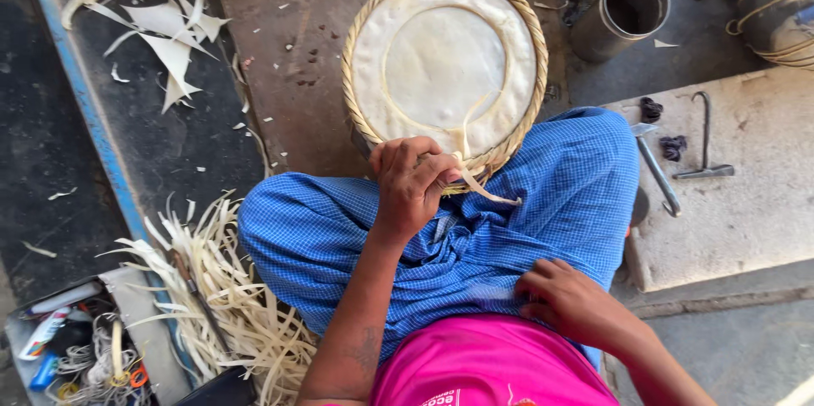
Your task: The person constructs a drum head by weaving and lacing leather straps through the rim of a drum shell using a specialized punch tool and shears.
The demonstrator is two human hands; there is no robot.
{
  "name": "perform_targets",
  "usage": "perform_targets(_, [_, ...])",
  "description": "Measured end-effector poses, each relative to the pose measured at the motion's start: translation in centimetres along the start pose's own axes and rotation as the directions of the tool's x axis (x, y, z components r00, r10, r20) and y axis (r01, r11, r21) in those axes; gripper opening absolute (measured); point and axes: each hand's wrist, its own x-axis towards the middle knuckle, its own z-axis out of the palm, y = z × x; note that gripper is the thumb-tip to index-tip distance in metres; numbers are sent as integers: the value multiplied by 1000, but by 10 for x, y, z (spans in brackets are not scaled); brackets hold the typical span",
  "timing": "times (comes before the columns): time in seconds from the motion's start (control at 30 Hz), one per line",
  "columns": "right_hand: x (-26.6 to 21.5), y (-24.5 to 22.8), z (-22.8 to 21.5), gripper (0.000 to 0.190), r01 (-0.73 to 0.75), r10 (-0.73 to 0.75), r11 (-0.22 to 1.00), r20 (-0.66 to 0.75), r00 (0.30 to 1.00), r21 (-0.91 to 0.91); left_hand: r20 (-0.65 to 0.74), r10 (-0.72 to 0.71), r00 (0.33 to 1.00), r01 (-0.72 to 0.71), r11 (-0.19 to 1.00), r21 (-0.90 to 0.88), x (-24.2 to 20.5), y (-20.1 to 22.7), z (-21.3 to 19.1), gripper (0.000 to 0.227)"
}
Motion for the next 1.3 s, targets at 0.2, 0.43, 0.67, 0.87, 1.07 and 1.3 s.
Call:
perform_targets(0.2, [62,-25,-23,27,66,8,992,-570,822,109,79,7,997,-3,999,-49,5,4,-19,23])
perform_targets(0.43, [106,-22,-46,38,-55,140,876,-143,980,479,203,23,979,-35,998,57,20,0,-21,42])
perform_targets(0.67, [103,-1,-43,35,362,-108,738,-430,896,570,208,14,978,-27,998,60,24,-5,-15,35])
perform_targets(0.87, [118,-14,-41,21,383,-42,127,-380,924,915,216,-11,976,-3,998,61,23,-3,-15,32])
perform_targets(1.07, [117,-14,-35,25,422,-133,523,-418,899,741,223,-8,975,-12,996,89,24,-3,-14,29])
perform_targets(1.3, [134,0,-12,20,261,94,422,-328,940,868,232,7,973,-31,994,102,22,-4,-14,31])
